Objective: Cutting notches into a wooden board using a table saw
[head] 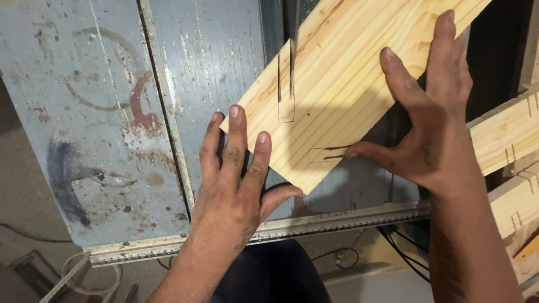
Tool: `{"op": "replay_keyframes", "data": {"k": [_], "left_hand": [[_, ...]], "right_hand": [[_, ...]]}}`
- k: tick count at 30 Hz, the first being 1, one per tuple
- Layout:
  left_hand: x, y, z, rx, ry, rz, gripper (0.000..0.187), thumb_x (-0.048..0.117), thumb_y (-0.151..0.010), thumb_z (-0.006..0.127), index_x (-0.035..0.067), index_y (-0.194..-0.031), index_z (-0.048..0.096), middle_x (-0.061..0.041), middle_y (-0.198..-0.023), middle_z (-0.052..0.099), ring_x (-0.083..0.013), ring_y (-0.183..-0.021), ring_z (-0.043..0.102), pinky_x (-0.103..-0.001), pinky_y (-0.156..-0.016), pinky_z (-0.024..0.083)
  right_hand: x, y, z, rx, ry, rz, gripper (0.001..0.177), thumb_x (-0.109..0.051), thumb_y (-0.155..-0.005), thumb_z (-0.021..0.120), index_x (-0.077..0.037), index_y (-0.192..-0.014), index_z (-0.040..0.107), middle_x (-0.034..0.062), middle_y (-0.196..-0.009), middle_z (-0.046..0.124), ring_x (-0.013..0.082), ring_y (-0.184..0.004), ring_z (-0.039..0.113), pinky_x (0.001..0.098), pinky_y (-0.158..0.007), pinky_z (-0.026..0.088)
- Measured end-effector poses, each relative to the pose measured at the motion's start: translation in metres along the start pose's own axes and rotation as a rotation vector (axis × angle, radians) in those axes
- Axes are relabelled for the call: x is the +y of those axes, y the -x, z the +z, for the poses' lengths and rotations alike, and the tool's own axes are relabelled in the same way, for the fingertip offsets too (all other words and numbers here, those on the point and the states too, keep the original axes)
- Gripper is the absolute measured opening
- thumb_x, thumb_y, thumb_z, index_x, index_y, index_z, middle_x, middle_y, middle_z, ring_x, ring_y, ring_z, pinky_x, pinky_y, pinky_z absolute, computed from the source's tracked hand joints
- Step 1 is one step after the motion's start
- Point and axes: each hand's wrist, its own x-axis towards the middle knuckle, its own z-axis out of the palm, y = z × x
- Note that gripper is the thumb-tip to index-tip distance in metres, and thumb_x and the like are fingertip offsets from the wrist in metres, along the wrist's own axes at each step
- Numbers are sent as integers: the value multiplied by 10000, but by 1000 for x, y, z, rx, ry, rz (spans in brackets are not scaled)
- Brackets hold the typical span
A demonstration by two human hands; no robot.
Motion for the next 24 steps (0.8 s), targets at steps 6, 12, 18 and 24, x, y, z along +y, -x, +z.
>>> {"op": "replay_keyframes", "data": {"k": [6,12,18,24], "left_hand": [[-1,-1,2,9,-1,0,1123,704,-957,828,59,-1626,198,-353,-1666,240,-651,-1518,372,-736,-1259,433],[-2,-3,2,9,-5,3,1097,708,-962,809,40,-1608,226,-366,-1649,251,-662,-1504,375,-744,-1248,434],[-2,-4,0,-4,4,-4,1166,706,-966,838,65,-1652,147,-333,-1695,203,-644,-1549,352,-745,-1277,434],[-4,-7,2,17,11,-5,1098,696,-969,824,56,-1623,216,-346,-1667,243,-648,-1523,377,-739,-1267,439]], "right_hand": [[2,-2,0,-10,3,18,1298,-667,-752,1000,-229,-1745,289,243,-1762,-114,641,-1661,-61,906,-1372,120],[4,-5,0,-13,14,24,1296,-686,-742,985,-180,-1744,337,268,-1749,-100,653,-1647,-52,907,-1356,127],[5,-8,0,12,23,-21,1263,-748,-790,939,-244,-1739,276,309,-1746,-85,646,-1679,-8,913,-1376,139],[8,-8,0,-16,9,11,1279,-650,-781,1023,-276,-1746,271,256,-1764,-118,651,-1671,-59,912,-1391,114]]}}
